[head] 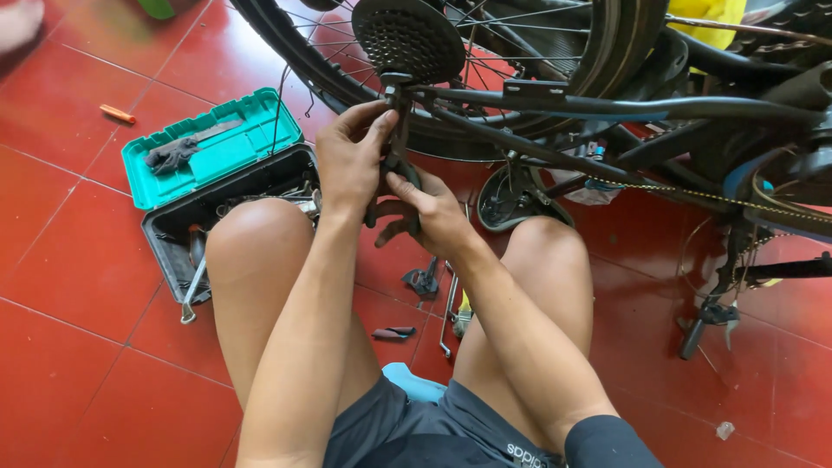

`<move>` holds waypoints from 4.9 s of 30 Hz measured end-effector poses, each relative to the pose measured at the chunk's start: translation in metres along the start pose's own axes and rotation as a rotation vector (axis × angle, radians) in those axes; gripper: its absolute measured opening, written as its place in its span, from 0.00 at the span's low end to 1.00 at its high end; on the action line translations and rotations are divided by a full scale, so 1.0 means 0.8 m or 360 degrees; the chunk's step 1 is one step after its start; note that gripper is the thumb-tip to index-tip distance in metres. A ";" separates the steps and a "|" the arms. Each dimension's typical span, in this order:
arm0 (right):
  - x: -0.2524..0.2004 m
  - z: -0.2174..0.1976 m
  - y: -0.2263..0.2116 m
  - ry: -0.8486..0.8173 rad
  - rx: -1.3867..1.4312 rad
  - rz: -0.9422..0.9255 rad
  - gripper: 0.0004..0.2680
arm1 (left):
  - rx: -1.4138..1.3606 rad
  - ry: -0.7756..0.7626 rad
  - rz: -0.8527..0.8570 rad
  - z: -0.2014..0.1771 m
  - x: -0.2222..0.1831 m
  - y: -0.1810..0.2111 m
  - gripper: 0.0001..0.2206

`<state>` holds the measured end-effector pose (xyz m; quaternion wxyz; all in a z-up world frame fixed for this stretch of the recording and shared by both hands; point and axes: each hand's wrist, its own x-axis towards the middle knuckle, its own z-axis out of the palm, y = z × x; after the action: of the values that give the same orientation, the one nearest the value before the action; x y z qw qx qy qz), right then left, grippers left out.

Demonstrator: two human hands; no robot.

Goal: Cleaning a bicycle chain and gears with a brush and adjusting the rear wheel assembly using pliers and a wrench.

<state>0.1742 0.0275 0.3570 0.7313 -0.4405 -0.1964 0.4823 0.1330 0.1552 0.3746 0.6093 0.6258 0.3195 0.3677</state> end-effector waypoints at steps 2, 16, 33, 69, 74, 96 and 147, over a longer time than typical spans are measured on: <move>-0.009 0.017 -0.008 0.0023 0.0075 -0.0014 0.14 | 0.0069 -0.0068 0.0020 -0.003 0.004 0.003 0.10; -0.019 0.022 -0.011 0.0017 0.0884 0.0257 0.16 | -0.0046 -0.0404 -0.0385 -0.017 0.020 0.051 0.12; -0.031 0.054 -0.016 0.0177 0.1231 0.0338 0.18 | -0.0469 -0.0388 -0.0646 -0.013 0.019 0.037 0.11; -0.032 0.057 -0.022 0.0384 0.0733 0.0123 0.23 | -0.0200 -0.0511 -0.0428 -0.023 0.024 0.045 0.10; -0.029 0.074 -0.032 0.0522 0.0853 0.0203 0.18 | -0.0145 -0.0498 -0.0434 -0.020 0.024 0.042 0.09; -0.026 0.070 -0.041 0.0650 0.0195 -0.0100 0.08 | -0.0309 -0.0330 -0.0320 -0.013 0.008 0.043 0.08; -0.050 0.054 -0.030 0.0505 0.0140 -0.0104 0.19 | 0.0133 -0.0095 -0.0070 0.003 0.006 0.025 0.07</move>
<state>0.1380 0.0086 0.4061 0.7870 -0.4722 -0.0712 0.3908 0.1370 0.1568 0.3947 0.5998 0.6542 0.3298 0.3218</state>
